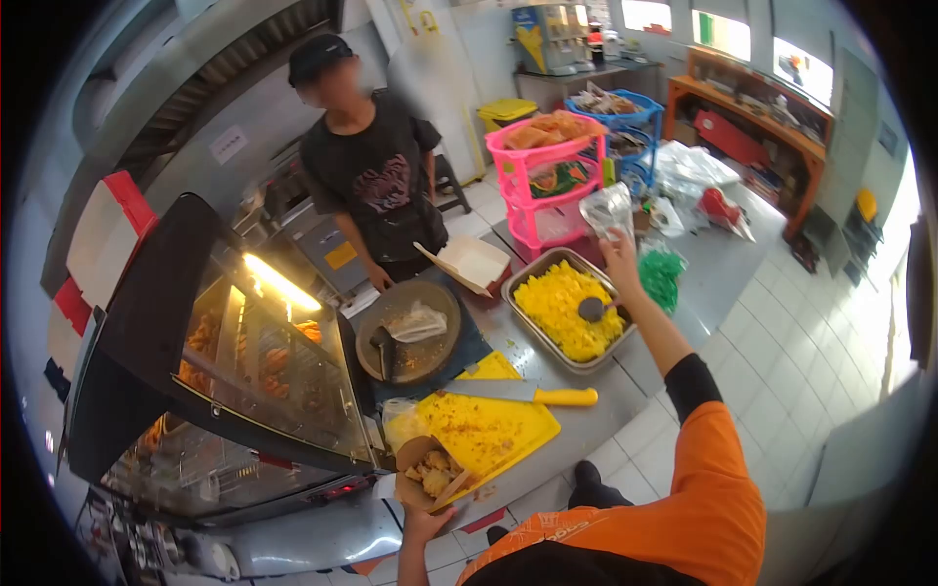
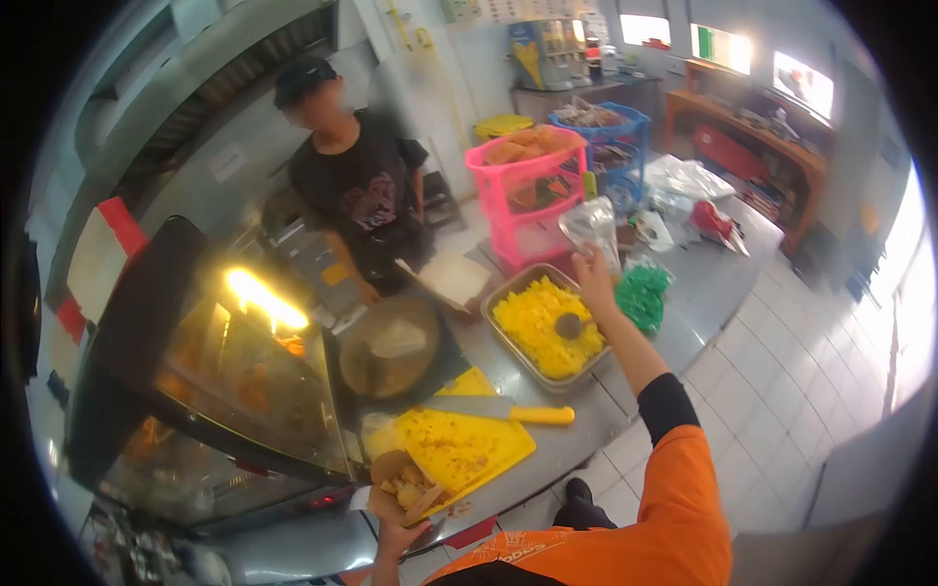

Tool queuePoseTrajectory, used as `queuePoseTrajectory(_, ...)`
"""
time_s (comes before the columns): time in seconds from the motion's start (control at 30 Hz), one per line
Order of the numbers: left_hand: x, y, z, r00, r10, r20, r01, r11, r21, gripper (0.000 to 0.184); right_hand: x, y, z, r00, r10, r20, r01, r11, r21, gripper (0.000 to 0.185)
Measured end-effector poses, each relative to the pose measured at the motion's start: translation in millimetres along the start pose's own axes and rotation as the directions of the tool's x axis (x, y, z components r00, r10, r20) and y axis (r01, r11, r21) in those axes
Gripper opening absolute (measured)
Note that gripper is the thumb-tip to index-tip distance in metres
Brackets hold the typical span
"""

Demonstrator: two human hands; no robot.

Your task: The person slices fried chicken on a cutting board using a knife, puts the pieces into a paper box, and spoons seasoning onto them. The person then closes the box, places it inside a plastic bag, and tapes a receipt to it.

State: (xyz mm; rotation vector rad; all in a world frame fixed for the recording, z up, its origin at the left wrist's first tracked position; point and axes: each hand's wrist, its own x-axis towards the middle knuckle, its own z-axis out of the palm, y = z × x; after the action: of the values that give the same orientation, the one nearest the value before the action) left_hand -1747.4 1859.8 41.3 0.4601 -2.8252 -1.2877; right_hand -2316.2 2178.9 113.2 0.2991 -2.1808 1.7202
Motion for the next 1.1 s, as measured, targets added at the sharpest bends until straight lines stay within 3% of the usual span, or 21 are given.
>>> queuePoseTrajectory(0.07,22.7,-4.2,-4.1,0.959,0.211,0.187,-0.239,0.960,0.143,0.092,73.6,29.0,-1.0,0.992,-0.091,-0.089,0.043,0.899,-0.435,0.056)
queuePoseTrajectory(0.1,27.1,11.0,-5.3,0.982,0.122,0.147,-0.116,0.992,-0.049,0.090,105.6,34.6,8.6,0.958,-0.237,-0.158,0.063,0.718,-0.693,0.065)
queuePoseTrajectory(0.17,36.0,41.5,-7.6,0.996,-0.060,0.062,0.082,0.884,-0.461,0.085,141.1,-6.6,-6.5,0.989,-0.064,-0.136,-0.042,0.755,-0.655,0.084)
queuePoseTrajectory(0.23,40.4,22.8,-1.8,0.999,-0.029,-0.019,0.017,0.890,-0.456,0.101,166.9,-30.7,-4.7,0.981,0.054,-0.186,-0.173,0.683,-0.710,0.084)
queuePoseTrajectory(0.3,38.5,14.4,1.5,0.991,-0.079,-0.105,0.029,0.914,-0.406,0.100,196.6,-17.0,1.8,0.990,0.079,-0.114,-0.138,0.526,-0.839,0.081)
queuePoseTrajectory(0.37,31.5,18.0,1.1,0.972,-0.072,-0.224,0.010,0.964,-0.266,0.100,198.2,-35.5,0.4,0.990,0.139,-0.011,-0.088,0.558,-0.825,0.072)
queuePoseTrajectory(0.43,34.5,34.3,12.5,0.932,0.014,-0.361,-0.029,0.999,-0.036,0.099,230.5,19.8,13.6,0.988,0.154,0.033,-0.060,0.561,-0.826,0.064)
queuePoseTrajectory(0.47,41.1,57.3,18.7,0.897,0.034,-0.440,-0.121,0.978,-0.170,0.099,229.2,16.5,16.9,0.994,0.096,0.052,-0.015,0.592,-0.806,0.059)
queuePoseTrajectory(0.5,33.9,9.0,36.5,0.857,0.057,-0.512,-0.086,0.996,-0.033,0.099,222.1,4.8,11.1,0.996,0.045,0.079,0.034,0.615,-0.788,0.054)
queuePoseTrajectory(0.53,30.2,27.8,39.7,0.830,-0.024,-0.557,0.163,0.966,0.200,0.098,212.0,-13.6,7.2,0.994,0.009,0.106,0.076,0.639,-0.766,0.051)
queuePoseTrajectory(0.57,31.8,39.2,46.2,0.799,-0.210,-0.563,0.302,0.951,0.074,0.096,204.9,-25.2,0.7,0.991,-0.025,0.130,0.115,0.650,-0.751,0.049)
queuePoseTrajectory(0.63,24.3,30.3,58.2,0.727,-0.041,-0.686,0.194,0.970,0.147,0.093,214.1,-7.8,-11.0,0.939,-0.155,0.307,0.313,0.754,-0.577,0.048)
queuePoseTrajectory(0.67,18.9,41.5,59.8,0.685,0.039,-0.727,0.181,0.958,0.221,0.093,221.9,-6.0,-15.0,0.948,-0.138,0.287,0.295,0.718,-0.631,0.046)
queuePoseTrajectory(0.73,6.4,57.6,62.2,0.613,-0.013,-0.790,0.139,0.986,0.092,0.093,239.0,0.4,-17.8,0.965,-0.120,0.233,0.253,0.655,-0.712,0.044)
queuePoseTrajectory(0.77,-5.9,49.1,75.0,0.582,-0.064,-0.811,0.093,0.996,-0.012,0.093,253.6,10.8,-15.5,0.946,-0.187,0.265,0.322,0.630,-0.706,0.045)
queuePoseTrajectory(0.83,-24.0,47.0,83.6,0.570,-0.141,-0.810,0.045,0.989,-0.140,0.093,282.9,36.3,-19.5,0.896,-0.308,0.318,0.442,0.561,-0.700,0.047)
queuePoseTrajectory(0.87,-35.2,52.8,81.6,0.578,-0.165,-0.799,0.054,0.985,-0.164,0.093,290.3,41.0,-27.8,0.824,-0.374,0.426,0.546,0.321,-0.774,0.050)
queuePoseTrajectory(0.9,-53.1,58.0,84.6,0.571,-0.202,-0.795,0.076,0.978,-0.194,0.093,290.3,35.5,-25.7,0.815,-0.382,0.435,0.566,0.366,-0.739,0.053)
queuePoseTrajectory(0.97,-93.1,43.3,94.5,0.593,-0.092,-0.800,0.359,0.919,0.160,0.097,280.7,14.9,-11.2,0.821,-0.403,0.405,0.572,0.578,-0.583,0.058)
queuePoseTrajectory(1.03,-122.0,30.4,99.9,0.556,-0.194,-0.808,0.368,0.929,0.030,0.100,279.0,16.3,-18.6,0.856,-0.400,0.328,0.514,0.589,-0.624,0.061)
queuePoseTrajectory(1.1,-148.3,17.4,107.5,0.477,-0.500,-0.723,0.069,0.841,-0.537,0.103,287.0,30.8,-33.8,0.876,-0.315,0.366,0.475,0.425,-0.771,0.061)
